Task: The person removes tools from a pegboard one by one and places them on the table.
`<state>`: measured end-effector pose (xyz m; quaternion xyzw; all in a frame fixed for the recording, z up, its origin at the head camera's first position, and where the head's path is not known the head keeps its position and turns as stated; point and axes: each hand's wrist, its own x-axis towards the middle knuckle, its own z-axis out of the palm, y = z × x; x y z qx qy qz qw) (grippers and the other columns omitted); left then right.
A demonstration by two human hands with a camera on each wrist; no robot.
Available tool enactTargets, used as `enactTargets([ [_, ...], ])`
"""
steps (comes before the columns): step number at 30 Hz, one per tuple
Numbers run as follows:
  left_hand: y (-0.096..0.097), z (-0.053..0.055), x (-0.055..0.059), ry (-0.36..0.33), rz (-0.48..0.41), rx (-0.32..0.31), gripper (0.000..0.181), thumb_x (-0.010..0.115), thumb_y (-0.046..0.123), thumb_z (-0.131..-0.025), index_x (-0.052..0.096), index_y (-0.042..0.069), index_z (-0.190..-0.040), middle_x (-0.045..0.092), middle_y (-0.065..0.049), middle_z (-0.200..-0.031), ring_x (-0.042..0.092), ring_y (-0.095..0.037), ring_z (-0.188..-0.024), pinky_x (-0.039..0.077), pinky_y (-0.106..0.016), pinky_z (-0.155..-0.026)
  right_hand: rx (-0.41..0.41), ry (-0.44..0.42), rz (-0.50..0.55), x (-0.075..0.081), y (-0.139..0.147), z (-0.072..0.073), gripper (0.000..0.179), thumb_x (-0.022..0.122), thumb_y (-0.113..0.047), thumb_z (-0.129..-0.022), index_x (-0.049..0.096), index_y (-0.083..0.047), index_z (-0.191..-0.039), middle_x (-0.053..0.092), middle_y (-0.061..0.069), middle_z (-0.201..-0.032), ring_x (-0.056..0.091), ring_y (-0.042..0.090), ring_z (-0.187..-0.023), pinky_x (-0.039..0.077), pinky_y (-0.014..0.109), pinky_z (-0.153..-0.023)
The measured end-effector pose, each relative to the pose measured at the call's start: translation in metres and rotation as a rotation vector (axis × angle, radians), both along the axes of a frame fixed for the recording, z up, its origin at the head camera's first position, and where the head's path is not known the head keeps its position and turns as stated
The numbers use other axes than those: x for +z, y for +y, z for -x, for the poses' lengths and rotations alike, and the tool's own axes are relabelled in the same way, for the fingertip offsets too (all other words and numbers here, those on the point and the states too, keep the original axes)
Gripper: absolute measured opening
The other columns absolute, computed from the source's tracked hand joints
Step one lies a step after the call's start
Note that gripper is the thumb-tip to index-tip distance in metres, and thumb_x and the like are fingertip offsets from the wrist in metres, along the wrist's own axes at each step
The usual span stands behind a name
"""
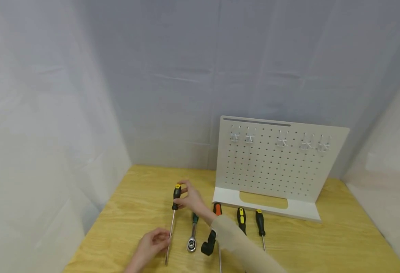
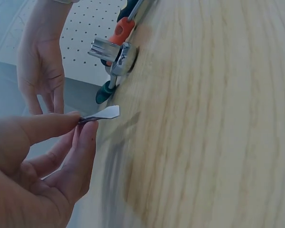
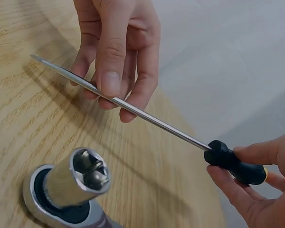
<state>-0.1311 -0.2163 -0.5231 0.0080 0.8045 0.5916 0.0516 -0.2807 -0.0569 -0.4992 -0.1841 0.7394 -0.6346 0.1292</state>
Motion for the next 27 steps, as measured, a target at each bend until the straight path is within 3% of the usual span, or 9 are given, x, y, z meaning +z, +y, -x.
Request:
enactTargets([
  [4,-0.006,-0.002,-0.003,-0.013,0.033,0.02,0.025,0.07,-0.001,-0.092,0.063,-0.016,-0.112,0.071,-0.016,-0.092,0.07,-0.023,-0.081,0.063,-0.032,-0.068,-0.007,0.02,-0.074,-0.006,-0.008,-0.001,0.065,0.075,0.008,-0.085,0.049,-0.005,-0.143,0.06,0.016,-0.106,0.072,0.026,-0.068,0.064,0.046,-0.07],
  [12,-0.011,-0.006,-0.003,-0.023,0.077,0.034,0.02,0.07,-0.002,-0.091,0.065,-0.012,-0.106,0.07,-0.009,-0.086,0.069,-0.019,-0.077,0.062,-0.029,-0.065,-0.059,0.042,-0.228,-0.01,-0.012,-0.004,0.062,0.079,0.004,-0.084,0.053,-0.006,-0.139,0.065,0.015,-0.107,0.07,0.021,-0.069,0.059,0.029,-0.063],
  [15,-0.01,-0.006,-0.003,-0.022,0.116,0.035,0.018,0.071,-0.001,-0.09,0.067,-0.01,-0.105,0.07,-0.008,-0.085,0.069,-0.019,-0.076,0.062,-0.029,-0.064,-0.059,0.005,-0.219,-0.01,-0.011,-0.004,0.062,0.079,0.008,-0.082,0.053,-0.002,-0.137,0.063,0.016,-0.106,0.071,0.025,-0.071,0.062,0.033,-0.062],
  [20,-0.008,-0.008,-0.002,-0.022,0.181,0.03,0.014,0.071,-0.001,-0.09,0.069,-0.009,-0.102,0.071,-0.006,-0.083,0.067,-0.017,-0.071,0.061,-0.029,-0.061,-0.053,0.03,-0.298,-0.013,-0.009,-0.004,0.06,0.081,0.007,-0.08,0.054,0.001,-0.133,0.061,0.015,-0.102,0.066,0.024,-0.08,0.061,0.032,-0.064],
  [27,-0.005,-0.007,-0.003,-0.093,0.221,0.047,0.013,0.072,0.0,-0.088,0.071,-0.006,-0.099,0.071,-0.003,-0.081,0.066,-0.014,-0.071,0.061,-0.03,-0.061,-0.053,0.041,-0.38,-0.023,-0.008,-0.002,0.059,0.084,0.003,-0.079,0.056,0.001,-0.131,0.061,0.013,-0.1,0.063,0.023,-0.084,0.06,0.033,-0.07],
])
